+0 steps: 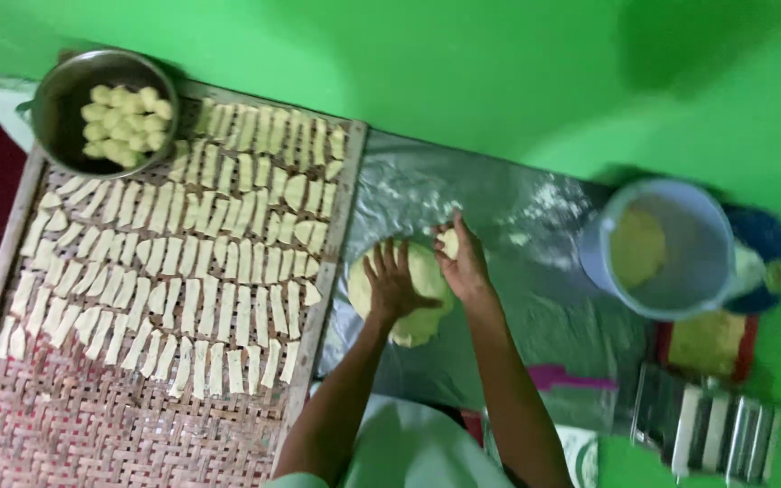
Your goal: Arranging dough pieces on a tray, then flattening and cutting a new batch of dough into strips
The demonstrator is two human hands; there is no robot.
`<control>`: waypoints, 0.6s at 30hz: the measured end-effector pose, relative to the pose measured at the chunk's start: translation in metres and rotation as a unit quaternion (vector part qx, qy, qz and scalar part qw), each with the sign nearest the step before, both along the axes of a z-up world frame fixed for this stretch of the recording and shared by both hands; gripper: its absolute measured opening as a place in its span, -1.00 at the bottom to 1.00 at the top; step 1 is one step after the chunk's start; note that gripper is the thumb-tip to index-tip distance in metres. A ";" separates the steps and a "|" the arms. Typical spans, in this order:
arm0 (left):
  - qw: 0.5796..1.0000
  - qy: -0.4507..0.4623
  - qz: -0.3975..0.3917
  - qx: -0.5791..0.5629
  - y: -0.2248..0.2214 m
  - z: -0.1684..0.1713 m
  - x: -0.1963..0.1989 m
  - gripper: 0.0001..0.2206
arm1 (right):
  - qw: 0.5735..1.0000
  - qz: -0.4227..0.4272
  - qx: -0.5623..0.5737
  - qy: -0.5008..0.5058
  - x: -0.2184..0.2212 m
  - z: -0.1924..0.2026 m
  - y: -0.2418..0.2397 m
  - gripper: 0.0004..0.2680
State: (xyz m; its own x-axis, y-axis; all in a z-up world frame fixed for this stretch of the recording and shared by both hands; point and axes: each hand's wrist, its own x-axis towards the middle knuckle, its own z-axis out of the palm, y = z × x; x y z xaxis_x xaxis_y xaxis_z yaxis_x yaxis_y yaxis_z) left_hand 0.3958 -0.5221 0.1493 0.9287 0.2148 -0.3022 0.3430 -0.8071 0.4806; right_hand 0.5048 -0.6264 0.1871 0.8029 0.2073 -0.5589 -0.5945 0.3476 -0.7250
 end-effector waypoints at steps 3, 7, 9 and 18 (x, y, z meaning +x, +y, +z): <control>1.000 0.001 0.007 0.014 -0.006 -0.014 -0.003 0.41 | 0.999 0.035 -0.002 -0.035 -0.031 0.012 -0.029 -0.75; 1.000 -0.019 -0.007 0.014 -0.009 -0.015 -0.006 0.40 | 0.997 0.014 -0.024 -0.070 -0.062 0.013 -0.065 -0.71; 0.999 -0.035 0.015 -0.016 -0.010 -0.009 -0.009 0.37 | 0.997 -0.020 -0.037 -0.068 -0.077 0.002 -0.088 -0.76; 0.947 -0.258 0.138 -0.129 -0.028 -0.001 -0.048 -0.15 | 0.972 -0.163 -0.160 -0.049 -0.156 0.003 -0.202 -0.68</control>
